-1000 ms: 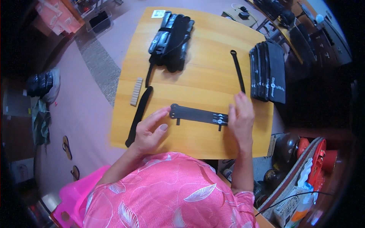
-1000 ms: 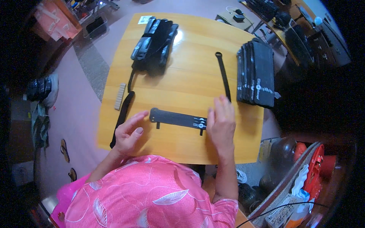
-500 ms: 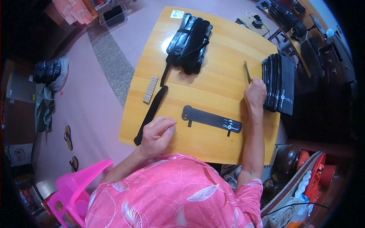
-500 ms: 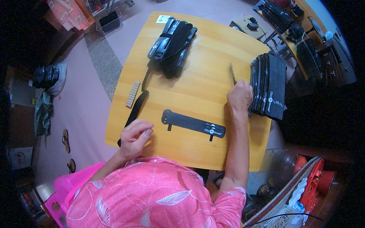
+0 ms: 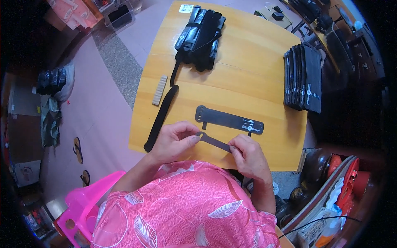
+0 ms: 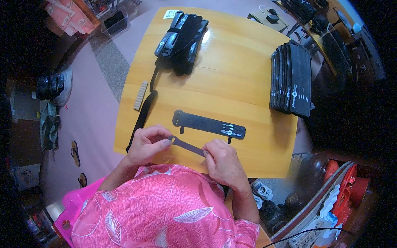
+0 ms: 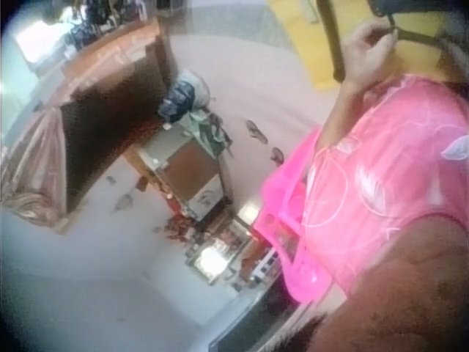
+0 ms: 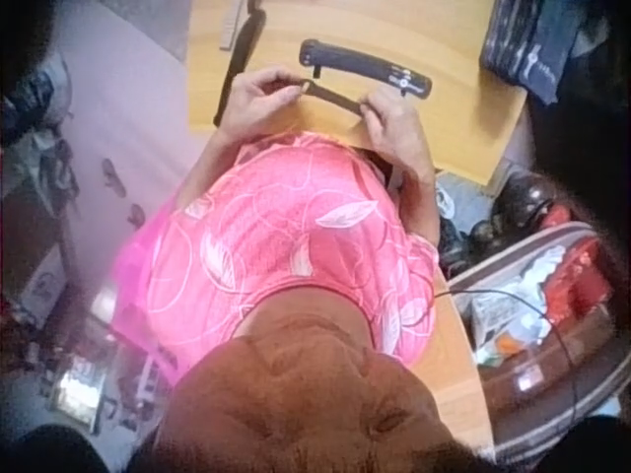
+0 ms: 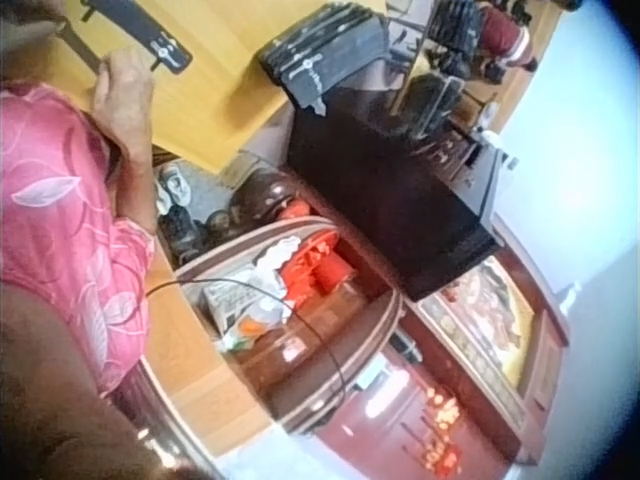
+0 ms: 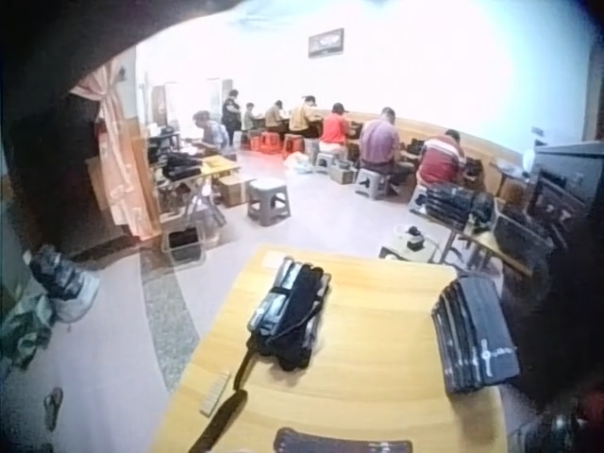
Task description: Inspecting and organizing adjustable black textile straps at a workbench.
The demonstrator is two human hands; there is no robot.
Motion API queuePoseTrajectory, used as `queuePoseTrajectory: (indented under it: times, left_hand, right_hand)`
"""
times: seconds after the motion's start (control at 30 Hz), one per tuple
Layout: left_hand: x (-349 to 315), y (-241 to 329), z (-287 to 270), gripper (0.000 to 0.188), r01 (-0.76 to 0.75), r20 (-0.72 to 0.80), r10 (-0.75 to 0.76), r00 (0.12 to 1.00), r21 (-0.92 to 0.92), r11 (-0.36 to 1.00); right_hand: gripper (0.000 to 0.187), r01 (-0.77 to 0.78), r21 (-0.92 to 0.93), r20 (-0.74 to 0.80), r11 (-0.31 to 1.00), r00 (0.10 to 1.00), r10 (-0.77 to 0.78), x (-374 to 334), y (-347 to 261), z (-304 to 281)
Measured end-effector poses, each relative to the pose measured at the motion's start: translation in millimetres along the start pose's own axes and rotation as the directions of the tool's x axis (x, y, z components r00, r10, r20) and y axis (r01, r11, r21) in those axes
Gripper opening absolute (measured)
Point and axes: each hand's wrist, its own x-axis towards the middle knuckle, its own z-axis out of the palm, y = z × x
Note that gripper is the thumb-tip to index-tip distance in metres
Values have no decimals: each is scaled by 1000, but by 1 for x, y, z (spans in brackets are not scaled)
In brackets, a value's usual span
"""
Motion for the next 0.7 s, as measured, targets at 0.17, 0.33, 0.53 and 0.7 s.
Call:
queuePoseTrajectory:
  times: [0.17,0.33,0.53,0.7]
  left_hand:
    - [-2,1,-2,10,151,28,-149,988,-54,987]
    - [-1,-3,-5,11,106,-164,-152,975,-259,960]
    - [2,-9,-2,9,168,-87,-182,979,-148,975]
    - [9,-11,2,8,-52,-97,73,993,207,977]
  right_hand:
    - [5,26,56,76,998,997,-30,-7,0,-6]
    - [13,-392,292,109,872,920,377,-38,29,-17]
    - [14,-412,535,2,738,874,486,-47,38,-23]
    - [7,-372,312,-137,874,893,429,-49,54,-29]
